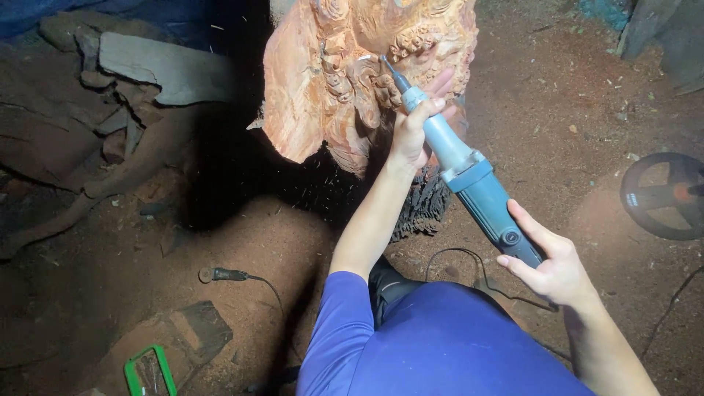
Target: Carving intricate details into a large wooden sculpture using a power rotary tool.
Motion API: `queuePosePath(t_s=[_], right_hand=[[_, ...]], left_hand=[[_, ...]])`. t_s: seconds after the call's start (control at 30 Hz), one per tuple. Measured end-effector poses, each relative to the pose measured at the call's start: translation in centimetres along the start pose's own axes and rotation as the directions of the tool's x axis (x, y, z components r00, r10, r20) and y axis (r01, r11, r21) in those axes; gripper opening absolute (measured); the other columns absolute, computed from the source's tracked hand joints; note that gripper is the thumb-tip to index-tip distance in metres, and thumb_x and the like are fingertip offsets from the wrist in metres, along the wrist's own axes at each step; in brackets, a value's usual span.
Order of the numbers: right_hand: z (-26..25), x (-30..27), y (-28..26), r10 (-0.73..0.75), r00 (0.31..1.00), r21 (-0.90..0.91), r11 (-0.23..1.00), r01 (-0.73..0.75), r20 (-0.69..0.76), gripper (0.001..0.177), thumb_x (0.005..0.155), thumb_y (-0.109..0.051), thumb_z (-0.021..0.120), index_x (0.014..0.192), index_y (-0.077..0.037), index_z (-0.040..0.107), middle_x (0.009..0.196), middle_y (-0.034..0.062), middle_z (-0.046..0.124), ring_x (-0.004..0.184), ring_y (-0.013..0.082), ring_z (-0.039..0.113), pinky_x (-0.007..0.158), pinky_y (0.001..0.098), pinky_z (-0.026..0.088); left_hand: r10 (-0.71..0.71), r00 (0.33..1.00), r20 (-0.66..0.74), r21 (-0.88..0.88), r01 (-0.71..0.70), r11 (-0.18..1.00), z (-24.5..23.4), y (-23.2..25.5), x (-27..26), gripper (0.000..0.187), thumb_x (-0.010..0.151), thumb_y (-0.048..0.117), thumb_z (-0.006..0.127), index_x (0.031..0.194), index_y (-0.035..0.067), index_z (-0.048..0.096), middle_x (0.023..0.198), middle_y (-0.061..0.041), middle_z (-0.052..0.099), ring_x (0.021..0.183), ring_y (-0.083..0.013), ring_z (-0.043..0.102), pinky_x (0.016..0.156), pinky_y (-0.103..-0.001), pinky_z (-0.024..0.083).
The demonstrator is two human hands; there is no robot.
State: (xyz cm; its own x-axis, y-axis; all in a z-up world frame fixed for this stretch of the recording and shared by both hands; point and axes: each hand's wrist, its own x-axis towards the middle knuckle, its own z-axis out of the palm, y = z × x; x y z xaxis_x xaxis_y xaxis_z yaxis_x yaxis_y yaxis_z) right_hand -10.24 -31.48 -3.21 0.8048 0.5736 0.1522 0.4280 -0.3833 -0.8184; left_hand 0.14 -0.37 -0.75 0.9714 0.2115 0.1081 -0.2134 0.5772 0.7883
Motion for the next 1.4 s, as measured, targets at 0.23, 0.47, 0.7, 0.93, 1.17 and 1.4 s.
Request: queuePosePath(t_s=[0.23, 0.47, 0.7, 0.93, 1.17, 1.4], right_hand=[[0.3, 0.1, 0.1, -0.024, 0.999, 0.022, 0.999, 0.025, -0.02, 0.092, 0.073, -0.018, 0.083, 0.156, -0.008, 0.045, 0.15, 0.0114, 0.058, 0.113, 0.0101, 0.061, 0.105, 0.0266, 0.045], [0.7, 0.1, 1.2, -0.064, 0.997, 0.008, 0.998, 0.065, -0.037, 0.092, 0.072, -0.019, 0.083, 0.155, -0.008, 0.046, 0.147, 0.0134, 0.061, 0.112, 0.0124, 0.064, 0.104, 0.0272, 0.047], [0.2, 0.3, 0.8, -0.069, 0.997, -0.007, 0.998, 0.068, -0.028, 0.09, 0.072, -0.019, 0.083, 0.154, -0.009, 0.048, 0.147, 0.0135, 0.061, 0.114, 0.0137, 0.065, 0.105, 0.0271, 0.046], [-0.1, 0.8, 0.1, -0.089, 0.996, -0.02, 0.996, 0.089, -0.006, 0.089, 0.074, -0.019, 0.082, 0.154, -0.006, 0.047, 0.15, 0.0154, 0.058, 0.122, 0.0168, 0.063, 0.107, 0.0287, 0.045], [-0.2, 0.8, 0.4, -0.082, 0.996, -0.03, 0.996, 0.082, -0.017, 0.088, 0.074, -0.02, 0.083, 0.154, -0.007, 0.048, 0.146, 0.014, 0.061, 0.114, 0.0144, 0.065, 0.103, 0.0282, 0.047], [0.3, 0.7, 0.7, -0.075, 0.997, 0.005, 0.997, 0.075, -0.028, 0.089, 0.073, -0.02, 0.083, 0.154, -0.009, 0.047, 0.15, 0.0149, 0.058, 0.127, 0.0184, 0.061, 0.11, 0.0301, 0.045]], left_hand=[[-0.023, 0.998, -0.055, 0.019, 0.024, 1.0, 0.1, 0.2, 0.1, 0.064, 0.083, 0.024, 0.072, 0.142, 0.003, 0.06, 0.156, -0.024, 0.05, 0.147, -0.0339, 0.046, 0.116, -0.051, 0.043], [-0.025, 0.998, -0.06, 0.011, 0.026, 1.0, 0.8, 0.7, 0.0, 0.061, 0.084, 0.022, 0.069, 0.141, 0.002, 0.06, 0.155, -0.021, 0.052, 0.148, -0.032, 0.045, 0.118, -0.051, 0.041], [-0.025, 1.0, -0.014, -0.023, 0.025, 0.999, 0.1, 0.4, -0.1, 0.063, 0.085, 0.025, 0.069, 0.143, 0.005, 0.06, 0.157, -0.019, 0.05, 0.151, -0.0304, 0.041, 0.12, -0.053, 0.038], [-0.011, 1.0, 0.011, -0.062, 0.012, 0.998, -0.2, 0.6, -0.2, 0.059, 0.087, 0.023, 0.069, 0.142, 0.003, 0.062, 0.155, -0.015, 0.053, 0.151, -0.0283, 0.042, 0.119, -0.057, 0.038], [-0.007, 1.0, -0.003, -0.027, 0.007, 1.0, 0.0, 0.5, -0.1, 0.06, 0.086, 0.026, 0.07, 0.141, 0.005, 0.063, 0.155, -0.017, 0.053, 0.152, -0.0298, 0.04, 0.119, -0.054, 0.039], [-0.019, 0.997, -0.08, 0.0, 0.019, 1.0, 1.0, 1.0, -0.5, 0.057, 0.083, 0.022, 0.069, 0.137, 0.005, 0.065, 0.153, -0.017, 0.054, 0.15, -0.0323, 0.043, 0.12, -0.052, 0.04]])
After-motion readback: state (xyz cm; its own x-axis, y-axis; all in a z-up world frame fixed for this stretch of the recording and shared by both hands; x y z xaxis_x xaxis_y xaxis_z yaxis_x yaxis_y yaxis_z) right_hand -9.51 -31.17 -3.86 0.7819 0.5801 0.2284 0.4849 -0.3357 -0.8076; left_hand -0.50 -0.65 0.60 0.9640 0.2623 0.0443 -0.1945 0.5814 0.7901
